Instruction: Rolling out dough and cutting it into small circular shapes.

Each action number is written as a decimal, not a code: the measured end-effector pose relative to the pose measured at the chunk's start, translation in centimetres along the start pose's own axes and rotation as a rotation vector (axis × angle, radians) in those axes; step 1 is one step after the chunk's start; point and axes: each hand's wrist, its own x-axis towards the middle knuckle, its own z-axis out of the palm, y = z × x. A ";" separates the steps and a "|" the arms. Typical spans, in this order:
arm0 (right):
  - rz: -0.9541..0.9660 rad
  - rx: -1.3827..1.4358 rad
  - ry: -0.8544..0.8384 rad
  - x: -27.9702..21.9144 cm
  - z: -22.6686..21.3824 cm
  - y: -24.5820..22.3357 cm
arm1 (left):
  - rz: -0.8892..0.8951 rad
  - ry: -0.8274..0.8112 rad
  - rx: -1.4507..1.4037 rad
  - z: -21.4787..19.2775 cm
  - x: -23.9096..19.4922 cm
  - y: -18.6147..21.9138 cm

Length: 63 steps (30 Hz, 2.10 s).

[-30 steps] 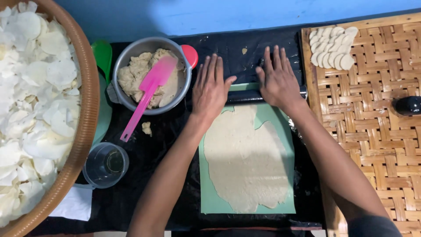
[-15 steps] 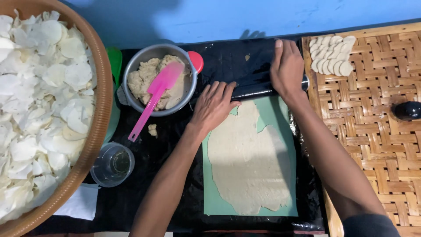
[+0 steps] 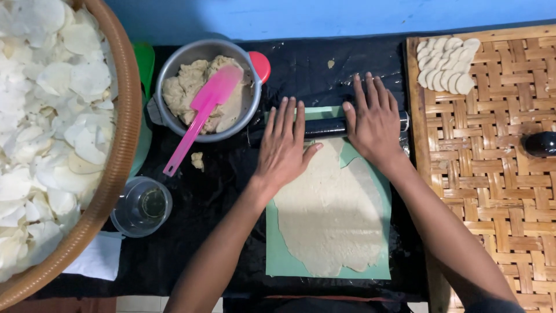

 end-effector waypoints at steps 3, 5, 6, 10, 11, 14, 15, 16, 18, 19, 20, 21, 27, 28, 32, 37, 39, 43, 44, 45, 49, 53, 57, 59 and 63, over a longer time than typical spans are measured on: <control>-0.013 -0.002 -0.019 -1.6 -0.6 -0.3 | -0.011 -0.025 -0.003 0.1 -1.7 1.2; -0.019 0.006 -0.044 -2.9 -1.5 -0.7 | -0.018 -0.054 -0.014 0.1 -2.9 2.0; -0.037 0.016 -0.062 -3.3 -1.8 -0.9 | -0.030 -0.074 -0.017 0.0 -3.5 2.4; -0.062 0.060 -0.050 -6.4 -3.1 -1.6 | -0.030 -0.097 -0.015 -0.9 -5.5 3.6; -0.068 0.050 -0.070 -7.1 -3.3 -1.6 | -0.023 -0.103 -0.025 -0.9 -6.1 3.9; -0.068 0.056 -0.099 -8.6 -4.5 -2.1 | -0.024 -0.112 -0.066 -1.3 -6.9 4.5; -0.066 0.073 -0.109 -9.0 -5.0 -2.4 | -0.037 -0.115 -0.096 -1.4 -7.1 4.6; -0.067 0.071 -0.107 -8.9 -4.6 -2.0 | -0.035 -0.113 -0.095 -1.4 -6.6 4.3; -0.008 0.022 -0.163 -8.7 -3.9 -1.2 | -0.097 -0.083 -0.143 -1.4 -5.8 3.9; -0.007 0.021 -0.165 -7.7 -3.7 -0.9 | -0.097 -0.084 -0.144 -0.9 -4.6 3.3; -0.009 -0.001 -0.158 -6.7 -3.4 -0.7 | -0.107 -0.031 -0.087 -0.4 -3.4 2.5; -0.011 -0.024 -0.151 -5.7 -3.2 -0.5 | -0.116 0.021 -0.030 0.0 -2.2 1.8; 0.052 0.040 -0.098 -0.7 -1.1 1.1 | -0.184 0.038 -0.025 1.7 2.5 -1.2; 0.053 0.041 -0.100 -1.1 -1.1 1.0 | -0.185 0.035 -0.025 2.0 2.1 -1.1; 0.013 0.024 -0.104 -3.6 -2.0 0.2 | -0.151 0.014 -0.008 2.5 -0.3 -0.1; -0.012 0.022 -0.111 -7.3 -3.7 -1.0 | -0.135 -0.061 0.019 0.9 -3.3 2.8; -0.027 0.060 -0.105 -8.5 -4.5 -1.6 | -0.129 -0.066 -0.011 0.5 -4.5 3.8; -0.037 0.066 -0.107 -10.9 -5.4 -2.2 | -0.136 -0.086 -0.058 0.1 -6.3 5.0; -0.030 0.049 -0.118 -11.6 -5.5 -2.2 | -0.122 -0.085 -0.049 0.0 -6.9 5.3; -0.023 0.031 -0.130 -12.4 -5.5 -2.3 | -0.107 -0.085 -0.040 -0.1 -7.5 5.6; -0.036 -0.001 -0.139 -14.8 -6.1 -2.7 | -0.062 -0.106 0.046 -1.0 -9.8 6.6; -0.060 -0.004 -0.121 -17.7 -5.5 -2.2 | 0.007 -0.140 0.080 -2.7 -11.6 7.2; 0.018 0.094 -0.083 -19.9 -5.6 -2.1 | -0.003 0.022 -0.225 -2.6 -13.3 7.6; 0.026 0.103 -0.062 -19.1 -6.9 -3.2 | -0.002 0.034 -0.220 -3.4 -12.5 7.9; -0.033 0.211 -0.031 -21.4 -4.9 -1.6 | 0.020 0.015 -0.148 -3.4 -12.5 8.7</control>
